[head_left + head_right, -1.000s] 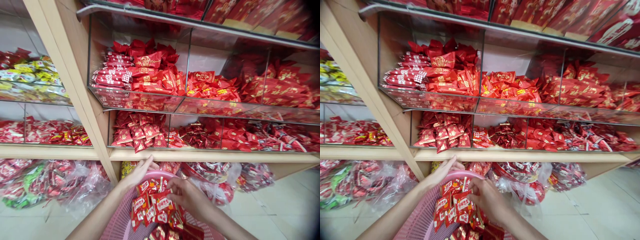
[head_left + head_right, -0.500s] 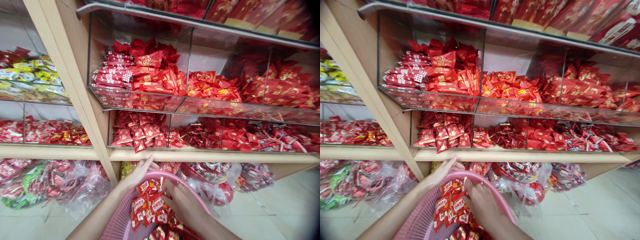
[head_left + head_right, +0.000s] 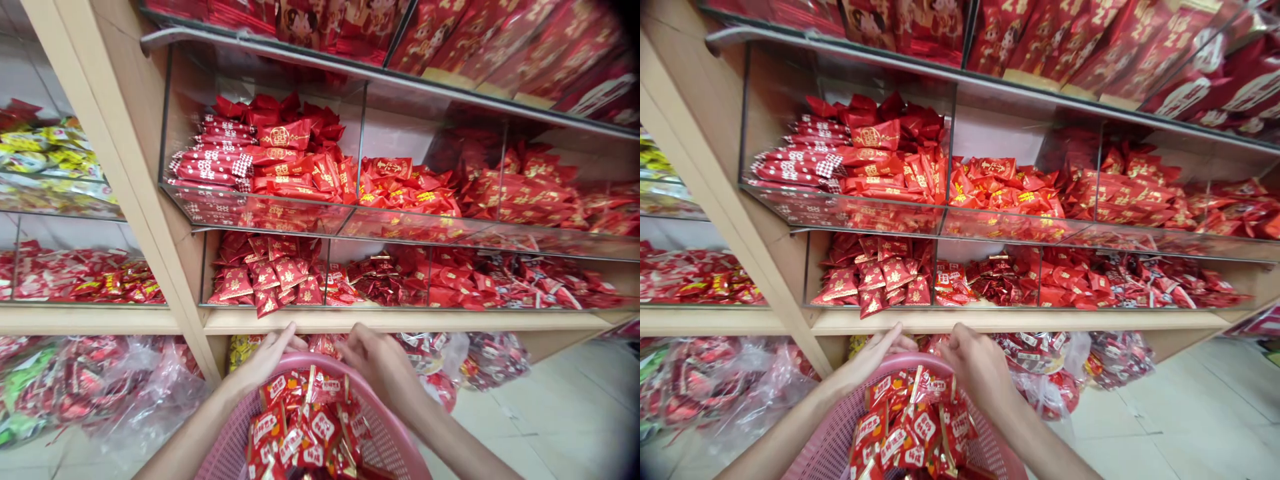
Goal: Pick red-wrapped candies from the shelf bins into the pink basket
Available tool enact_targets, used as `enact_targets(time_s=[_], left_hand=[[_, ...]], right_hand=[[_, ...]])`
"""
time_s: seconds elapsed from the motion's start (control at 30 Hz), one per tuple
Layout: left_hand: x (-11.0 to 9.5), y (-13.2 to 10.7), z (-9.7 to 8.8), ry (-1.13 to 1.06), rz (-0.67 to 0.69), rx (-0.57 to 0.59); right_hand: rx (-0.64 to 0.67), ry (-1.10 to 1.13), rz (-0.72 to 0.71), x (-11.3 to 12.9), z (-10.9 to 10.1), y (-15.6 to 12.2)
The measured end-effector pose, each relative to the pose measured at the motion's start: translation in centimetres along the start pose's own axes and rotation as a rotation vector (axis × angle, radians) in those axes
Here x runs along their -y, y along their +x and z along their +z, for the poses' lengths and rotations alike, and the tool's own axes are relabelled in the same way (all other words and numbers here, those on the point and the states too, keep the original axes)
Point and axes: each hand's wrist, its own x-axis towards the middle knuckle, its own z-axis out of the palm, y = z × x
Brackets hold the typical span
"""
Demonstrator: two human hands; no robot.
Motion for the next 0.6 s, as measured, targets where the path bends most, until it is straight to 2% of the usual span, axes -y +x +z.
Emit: enact_targets(time_s=[0.1, 0.17, 0.3, 0.6], left_hand=[[-0.2, 0.0, 0.1, 0.009, 0.007, -0.002], [-0.4, -0.1, 0.1, 0.012, 0.005, -0.003], [-0.8, -0.1, 0.2, 0.018, -0.004, -0.006], [-0.7, 0.0, 0.0, 0.028, -0.010, -0.027]], right_hand=[[-0.149, 0.056, 0.001, -1.7, -1.8, 3.0], [-0.203, 0.057, 0.005, -2.9, -2.5, 5.1], [-0.126, -0.132, 0.042, -4.0, -2.4, 8.6], [0.005, -0.296, 0.144, -1.6, -0.8, 12.0]])
